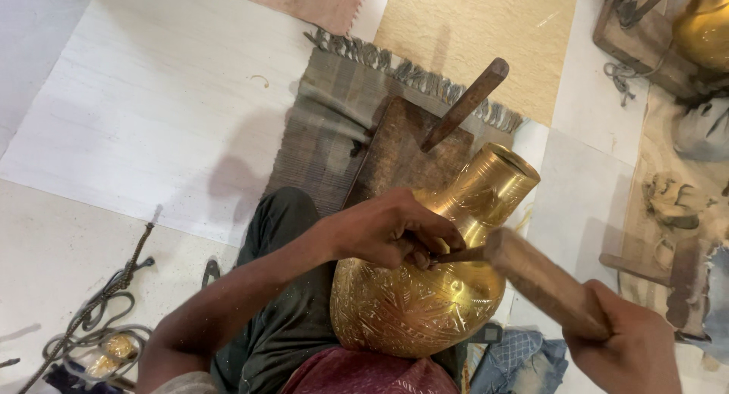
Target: The person sits on the floor and uses a metal chisel and a wooden mallet to engrave decorative patterns into a brass vase. They repeatedly strike the chisel to create fine lines and motifs on the vase's surface.
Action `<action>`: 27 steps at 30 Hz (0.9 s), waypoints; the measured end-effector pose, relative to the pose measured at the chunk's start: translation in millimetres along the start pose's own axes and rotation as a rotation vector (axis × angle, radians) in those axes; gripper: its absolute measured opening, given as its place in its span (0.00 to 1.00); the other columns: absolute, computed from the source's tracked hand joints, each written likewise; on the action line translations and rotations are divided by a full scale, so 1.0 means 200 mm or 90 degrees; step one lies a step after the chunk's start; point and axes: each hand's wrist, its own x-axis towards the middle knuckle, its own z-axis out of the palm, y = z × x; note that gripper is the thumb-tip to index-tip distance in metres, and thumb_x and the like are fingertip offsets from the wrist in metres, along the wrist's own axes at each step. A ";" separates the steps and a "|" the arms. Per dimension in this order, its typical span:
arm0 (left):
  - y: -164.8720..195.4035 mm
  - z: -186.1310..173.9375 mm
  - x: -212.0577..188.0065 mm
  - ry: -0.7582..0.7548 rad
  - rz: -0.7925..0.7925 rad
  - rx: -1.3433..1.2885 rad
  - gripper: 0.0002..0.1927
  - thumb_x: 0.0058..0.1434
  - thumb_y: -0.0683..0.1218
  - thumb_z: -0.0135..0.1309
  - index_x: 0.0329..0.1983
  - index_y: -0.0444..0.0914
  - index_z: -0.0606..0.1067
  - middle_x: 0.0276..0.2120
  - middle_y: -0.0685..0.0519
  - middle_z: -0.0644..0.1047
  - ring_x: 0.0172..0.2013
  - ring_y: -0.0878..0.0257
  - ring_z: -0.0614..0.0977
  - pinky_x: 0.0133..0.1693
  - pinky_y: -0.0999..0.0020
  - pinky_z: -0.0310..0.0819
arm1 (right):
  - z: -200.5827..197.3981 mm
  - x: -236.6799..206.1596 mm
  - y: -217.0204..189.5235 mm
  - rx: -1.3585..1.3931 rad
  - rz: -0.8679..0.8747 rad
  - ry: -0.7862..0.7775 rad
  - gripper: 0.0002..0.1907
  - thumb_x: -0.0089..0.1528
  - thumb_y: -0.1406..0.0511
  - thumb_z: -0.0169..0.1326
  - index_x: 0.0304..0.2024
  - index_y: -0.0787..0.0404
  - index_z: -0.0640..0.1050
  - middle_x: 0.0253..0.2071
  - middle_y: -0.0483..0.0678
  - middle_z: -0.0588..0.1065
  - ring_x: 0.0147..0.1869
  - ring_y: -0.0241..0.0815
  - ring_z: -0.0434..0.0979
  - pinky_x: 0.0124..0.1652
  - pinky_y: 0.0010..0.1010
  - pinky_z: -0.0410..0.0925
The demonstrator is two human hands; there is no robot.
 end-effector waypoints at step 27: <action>-0.06 -0.02 -0.03 0.040 0.054 -0.028 0.24 0.51 0.31 0.60 0.53 0.35 0.78 0.41 0.48 0.85 0.37 0.61 0.89 0.40 0.69 0.88 | 0.01 0.07 -0.03 0.025 -0.092 0.004 0.13 0.52 0.68 0.70 0.24 0.53 0.76 0.22 0.45 0.75 0.35 0.42 0.78 0.38 0.32 0.71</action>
